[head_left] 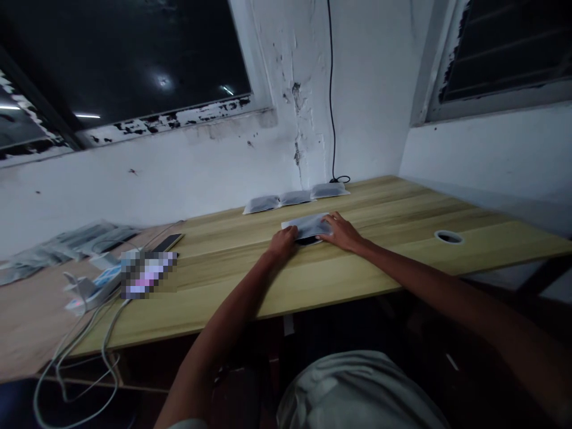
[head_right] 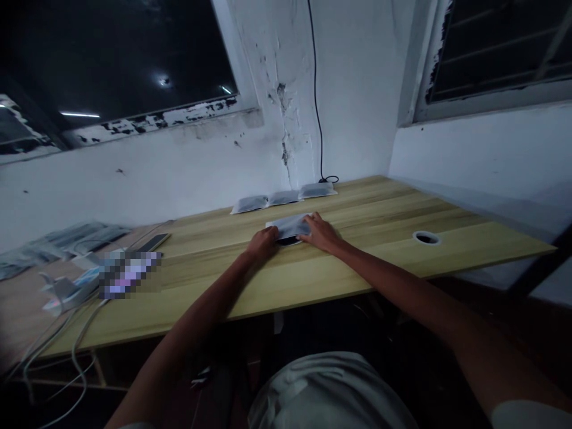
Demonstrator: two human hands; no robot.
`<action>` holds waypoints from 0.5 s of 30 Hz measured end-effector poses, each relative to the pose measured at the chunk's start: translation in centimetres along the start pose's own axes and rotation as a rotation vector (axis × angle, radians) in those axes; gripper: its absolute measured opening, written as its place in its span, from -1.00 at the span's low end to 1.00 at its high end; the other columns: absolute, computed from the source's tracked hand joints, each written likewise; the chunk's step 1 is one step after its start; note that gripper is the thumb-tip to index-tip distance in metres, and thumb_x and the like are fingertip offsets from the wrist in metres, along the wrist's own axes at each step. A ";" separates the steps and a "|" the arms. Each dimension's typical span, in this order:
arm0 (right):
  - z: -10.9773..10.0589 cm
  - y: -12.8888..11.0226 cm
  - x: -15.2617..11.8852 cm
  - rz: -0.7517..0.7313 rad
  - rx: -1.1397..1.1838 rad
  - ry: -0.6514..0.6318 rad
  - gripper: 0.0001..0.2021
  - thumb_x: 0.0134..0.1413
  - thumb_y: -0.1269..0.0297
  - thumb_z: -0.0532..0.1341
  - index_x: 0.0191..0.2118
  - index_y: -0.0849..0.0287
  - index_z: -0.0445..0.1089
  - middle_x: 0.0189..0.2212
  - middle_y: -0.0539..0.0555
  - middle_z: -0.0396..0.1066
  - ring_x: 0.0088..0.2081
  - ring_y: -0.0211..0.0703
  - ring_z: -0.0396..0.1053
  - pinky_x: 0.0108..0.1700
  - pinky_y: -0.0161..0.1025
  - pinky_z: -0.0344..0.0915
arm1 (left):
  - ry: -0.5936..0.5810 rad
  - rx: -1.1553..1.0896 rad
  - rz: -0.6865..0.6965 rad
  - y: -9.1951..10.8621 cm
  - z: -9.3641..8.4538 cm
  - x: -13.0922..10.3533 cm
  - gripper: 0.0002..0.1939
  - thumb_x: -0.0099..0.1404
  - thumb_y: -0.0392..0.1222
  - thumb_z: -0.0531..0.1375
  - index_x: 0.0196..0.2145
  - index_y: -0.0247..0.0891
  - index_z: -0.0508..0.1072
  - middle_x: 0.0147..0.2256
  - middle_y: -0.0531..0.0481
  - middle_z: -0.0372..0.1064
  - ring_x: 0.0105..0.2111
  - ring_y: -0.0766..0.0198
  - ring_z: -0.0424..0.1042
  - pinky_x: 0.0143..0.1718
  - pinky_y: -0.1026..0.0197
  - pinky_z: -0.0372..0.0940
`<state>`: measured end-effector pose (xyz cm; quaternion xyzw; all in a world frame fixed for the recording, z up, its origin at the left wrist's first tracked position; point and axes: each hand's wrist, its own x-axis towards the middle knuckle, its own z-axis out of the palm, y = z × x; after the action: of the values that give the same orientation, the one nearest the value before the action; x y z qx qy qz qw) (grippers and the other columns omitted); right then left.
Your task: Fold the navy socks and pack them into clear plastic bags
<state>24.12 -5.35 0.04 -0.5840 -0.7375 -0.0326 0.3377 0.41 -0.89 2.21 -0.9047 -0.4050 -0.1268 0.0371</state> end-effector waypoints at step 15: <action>0.2 -0.3 0.2 -0.444 0.306 -0.028 -0.80 -0.05 0.59 0.22 -0.31 0.16 0.41 -0.29 0.09 0.42 -0.20 -0.07 0.38 -0.11 -0.19 0.30 | 0.188 -0.043 0.392 2.6 -0.3 -0.5 -0.58 0.20 -0.20 0.16 0.03 -0.25 0.38 -0.06 -0.20 0.33 -0.03 0.04 0.30 0.01 0.03 0.27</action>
<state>23.75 -5.23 0.11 -0.3507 -0.8483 0.0139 0.3965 1.96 -3.08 2.43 -0.9510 -0.2131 -0.2093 0.0794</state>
